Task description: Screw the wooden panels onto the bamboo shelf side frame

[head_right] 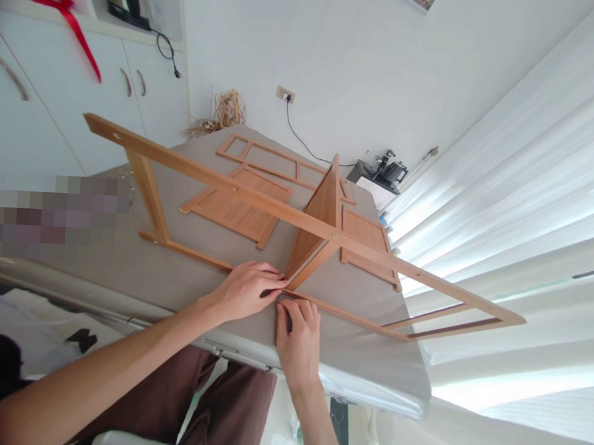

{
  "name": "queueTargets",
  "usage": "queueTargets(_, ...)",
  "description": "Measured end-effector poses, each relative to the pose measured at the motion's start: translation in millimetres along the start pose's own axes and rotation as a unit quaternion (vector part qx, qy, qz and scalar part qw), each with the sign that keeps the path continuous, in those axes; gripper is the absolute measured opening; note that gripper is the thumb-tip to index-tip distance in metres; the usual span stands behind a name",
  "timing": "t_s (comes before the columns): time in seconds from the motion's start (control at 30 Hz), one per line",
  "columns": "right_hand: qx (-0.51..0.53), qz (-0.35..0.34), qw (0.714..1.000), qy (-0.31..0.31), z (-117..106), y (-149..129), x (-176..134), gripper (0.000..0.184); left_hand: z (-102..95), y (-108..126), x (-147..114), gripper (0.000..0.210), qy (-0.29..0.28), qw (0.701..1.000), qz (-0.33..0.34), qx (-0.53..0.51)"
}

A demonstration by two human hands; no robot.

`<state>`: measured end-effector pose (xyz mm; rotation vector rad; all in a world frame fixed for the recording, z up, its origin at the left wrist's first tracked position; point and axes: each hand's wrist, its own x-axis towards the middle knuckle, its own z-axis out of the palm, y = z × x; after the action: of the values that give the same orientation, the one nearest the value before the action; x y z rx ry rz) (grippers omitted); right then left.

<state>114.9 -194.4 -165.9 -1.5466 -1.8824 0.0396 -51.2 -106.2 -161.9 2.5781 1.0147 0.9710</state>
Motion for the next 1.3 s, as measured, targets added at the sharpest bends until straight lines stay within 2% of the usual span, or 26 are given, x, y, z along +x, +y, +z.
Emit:
queueTargets(0.2, 0.047, 0.037, 0.998, 0.031, -5.0, 1.9, -5.4, 0.014, 0.0, -0.8, -0.3, 0.025, 0.0, 1.0, 0.0, -0.002)
queueTargets(0.37, 0.069, 0.02, 0.997, 0.042, -15.3, -0.1, -4.8, 0.024, 0.5, -0.9, -0.2, 0.027, -0.003, 1.0, -0.002, -0.004)
queueTargets(0.53, 0.094, 0.072, 0.991, 0.057, -17.4, 0.0, -3.7, 0.024, 0.3, -0.8, -0.4, 0.026, -0.002, 1.0, 0.002, -0.002)
queueTargets(0.67, 0.089, 0.128, 0.986, 0.052, -12.3, 2.5, -5.7, 0.019, 0.1, -0.8, -0.5, 0.025, -0.003, 1.0, 0.008, 0.0)
queueTargets(0.77, 0.097, 0.163, 0.981, 0.037, -11.1, 1.0, -4.7, 0.025, 0.9, -1.7, -0.9, 0.025, -0.003, 1.0, 0.009, -0.001)
queueTargets(0.97, 0.116, 0.064, 0.991, -0.003, -11.3, -5.4, 5.0, 0.029, 1.8, -2.5, -2.1, 0.026, -0.004, 1.0, 0.008, -0.009)
queueTargets(1.13, 0.106, 0.127, 0.986, -0.001, -5.0, 0.3, 6.2, 0.03, 0.7, -1.2, -2.2, 0.027, -0.001, 1.0, -0.001, -0.009)
queueTargets(1.3, 0.106, 0.151, 0.982, -0.025, -0.4, 5.8, 5.4, 0.03, 1.8, -2.9, -2.1, 0.027, -0.01, 1.0, -0.003, -0.01)
